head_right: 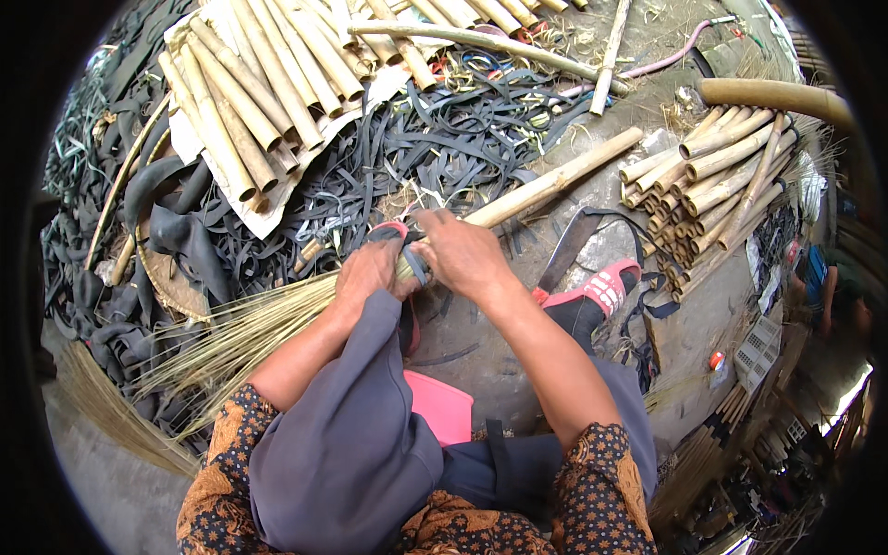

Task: The person assembles a broom by bundling straw-like bristles, attaching them to a bamboo handle, and securing the joint with black rubber strips. The person repeatedly wraps and hammers the strips to tighten the connection, then sets the finished broom aside and begins a new one.

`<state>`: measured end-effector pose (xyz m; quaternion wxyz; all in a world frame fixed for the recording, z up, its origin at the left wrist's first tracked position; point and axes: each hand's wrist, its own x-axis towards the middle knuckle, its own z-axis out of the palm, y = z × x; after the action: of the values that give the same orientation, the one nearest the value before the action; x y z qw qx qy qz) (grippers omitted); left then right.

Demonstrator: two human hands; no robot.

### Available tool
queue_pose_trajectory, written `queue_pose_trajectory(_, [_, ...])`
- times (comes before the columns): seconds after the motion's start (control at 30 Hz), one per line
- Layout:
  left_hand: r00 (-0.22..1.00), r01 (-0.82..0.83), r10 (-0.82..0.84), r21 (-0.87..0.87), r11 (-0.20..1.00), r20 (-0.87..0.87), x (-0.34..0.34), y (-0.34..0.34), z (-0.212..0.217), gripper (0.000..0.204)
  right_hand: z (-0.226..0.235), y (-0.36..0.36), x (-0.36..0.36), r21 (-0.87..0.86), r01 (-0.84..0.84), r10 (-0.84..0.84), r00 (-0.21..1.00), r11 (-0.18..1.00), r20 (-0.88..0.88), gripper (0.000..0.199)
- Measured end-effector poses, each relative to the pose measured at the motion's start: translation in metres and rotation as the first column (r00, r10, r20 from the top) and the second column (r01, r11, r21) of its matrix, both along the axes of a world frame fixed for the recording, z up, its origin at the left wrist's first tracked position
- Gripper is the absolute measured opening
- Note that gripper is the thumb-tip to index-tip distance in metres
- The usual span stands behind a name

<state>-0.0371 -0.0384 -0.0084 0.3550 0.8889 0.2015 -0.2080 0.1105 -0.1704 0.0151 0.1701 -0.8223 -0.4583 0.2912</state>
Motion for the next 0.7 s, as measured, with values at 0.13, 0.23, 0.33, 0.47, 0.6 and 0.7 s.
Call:
queue_pose_trajectory(0.13, [1.000,0.013,-0.014,0.033,0.999,0.019,-0.005,-0.004,-0.003,0.064,-0.017,0.021,0.004,-0.206,-0.271,0.297,0.949,0.940,0.110,0.022])
queue_pose_trajectory(0.23, [1.000,0.000,0.001,0.021,1.000,-0.026,-0.005,-0.008,-0.011,0.068,-0.023,0.024,0.002,-0.177,-0.376,0.397,0.911,0.910,0.109,0.013])
queue_pose_trajectory(0.33, [0.997,0.000,0.005,0.068,0.998,-0.082,-0.004,-0.012,-0.020,0.067,-0.015,0.023,0.001,-0.252,-0.210,0.181,0.974,0.945,-0.134,0.025])
queue_pose_trajectory(0.47, [0.995,-0.054,0.046,0.092,0.994,0.083,-0.003,-0.010,-0.026,0.060,0.003,0.011,-0.002,-0.217,-0.021,-0.077,0.897,0.976,-0.436,0.035])
queue_pose_trajectory(0.6, [0.995,-0.091,0.088,-0.079,0.993,-0.037,0.000,0.003,-0.026,0.066,0.012,-0.029,-0.027,-0.214,0.266,-0.341,0.718,0.940,-0.606,0.030])
queue_pose_trajectory(0.7, [0.980,-0.158,0.127,-0.213,0.964,-0.153,0.003,0.013,-0.030,0.073,-0.010,-0.051,-0.035,-0.048,0.329,-0.296,0.764,0.943,-0.573,0.020])
